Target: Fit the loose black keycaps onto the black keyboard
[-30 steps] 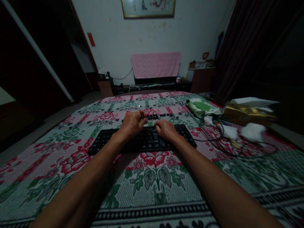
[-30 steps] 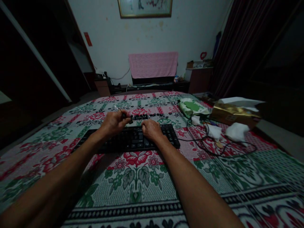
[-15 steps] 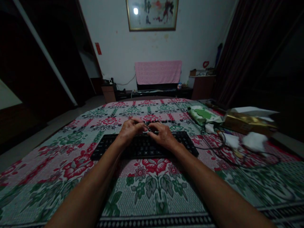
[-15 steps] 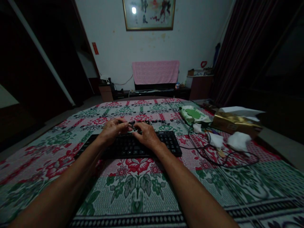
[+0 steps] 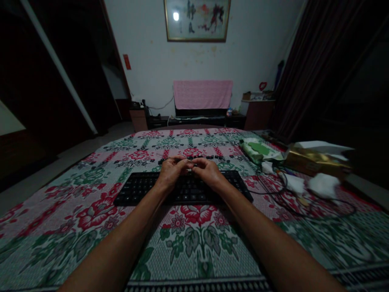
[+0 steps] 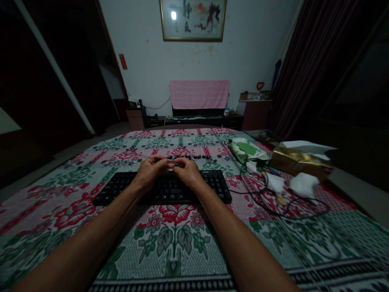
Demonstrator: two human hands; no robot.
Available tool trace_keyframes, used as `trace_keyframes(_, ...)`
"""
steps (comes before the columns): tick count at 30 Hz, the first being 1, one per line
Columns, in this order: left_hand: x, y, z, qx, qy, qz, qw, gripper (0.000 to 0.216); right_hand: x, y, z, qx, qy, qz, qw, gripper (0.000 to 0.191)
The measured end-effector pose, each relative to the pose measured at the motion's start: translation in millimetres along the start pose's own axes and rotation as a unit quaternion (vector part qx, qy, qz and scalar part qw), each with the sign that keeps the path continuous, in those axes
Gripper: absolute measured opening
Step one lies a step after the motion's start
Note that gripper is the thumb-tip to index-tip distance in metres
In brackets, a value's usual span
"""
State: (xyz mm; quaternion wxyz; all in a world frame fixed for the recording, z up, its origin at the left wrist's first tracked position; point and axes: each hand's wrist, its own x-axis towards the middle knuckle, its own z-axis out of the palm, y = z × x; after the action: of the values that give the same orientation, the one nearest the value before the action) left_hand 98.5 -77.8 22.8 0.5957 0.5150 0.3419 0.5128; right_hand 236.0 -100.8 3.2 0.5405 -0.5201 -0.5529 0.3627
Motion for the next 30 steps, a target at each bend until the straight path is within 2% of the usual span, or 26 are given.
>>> trace_keyframes(3,-1,0,2,-0.015,0.003,0.002,1.0,0.033,-2,-6,-2,0.046,-0.006,0.022,0.999,0.026)
trace_keyframes(6,-2,-1,5,-0.029,0.016,0.008,0.999,0.033,-1,-5,-3,0.049,-0.007,0.01,0.999,0.027)
trace_keyframes(10,-1,-2,9,-0.046,0.042,0.03,0.998,0.034,2,4,3,-0.004,0.032,-0.004,0.999,0.034)
trace_keyframes(13,3,0,7,-0.062,0.068,0.054,0.994,0.032,6,7,3,0.007,0.066,0.008,0.998,0.035)
trace_keyframes(16,6,4,1,-0.061,0.082,0.062,0.993,0.029,14,7,-12,0.018,0.095,0.009,0.995,0.029)
trace_keyframes(19,9,6,-5,-0.058,0.099,0.059,0.992,0.027,29,12,-37,-0.01,0.134,0.015,0.991,0.022)
trace_keyframes(21,10,6,-8,-0.056,0.103,0.057,0.991,0.027,40,20,-53,-0.068,0.148,0.043,0.986,0.021)
trace_keyframes(23,10,5,-8,-0.052,0.098,0.056,0.992,0.028,51,30,-63,-0.166,0.124,0.056,0.977,0.021)
trace_keyframes(26,10,4,-8,-0.047,0.095,0.045,0.993,0.029,65,42,-70,-0.305,0.093,0.071,0.945,0.023)
trace_keyframes(30,10,4,-9,-0.05,0.098,0.036,0.993,0.027,75,45,-68,-0.43,0.053,0.086,0.897,0.023)
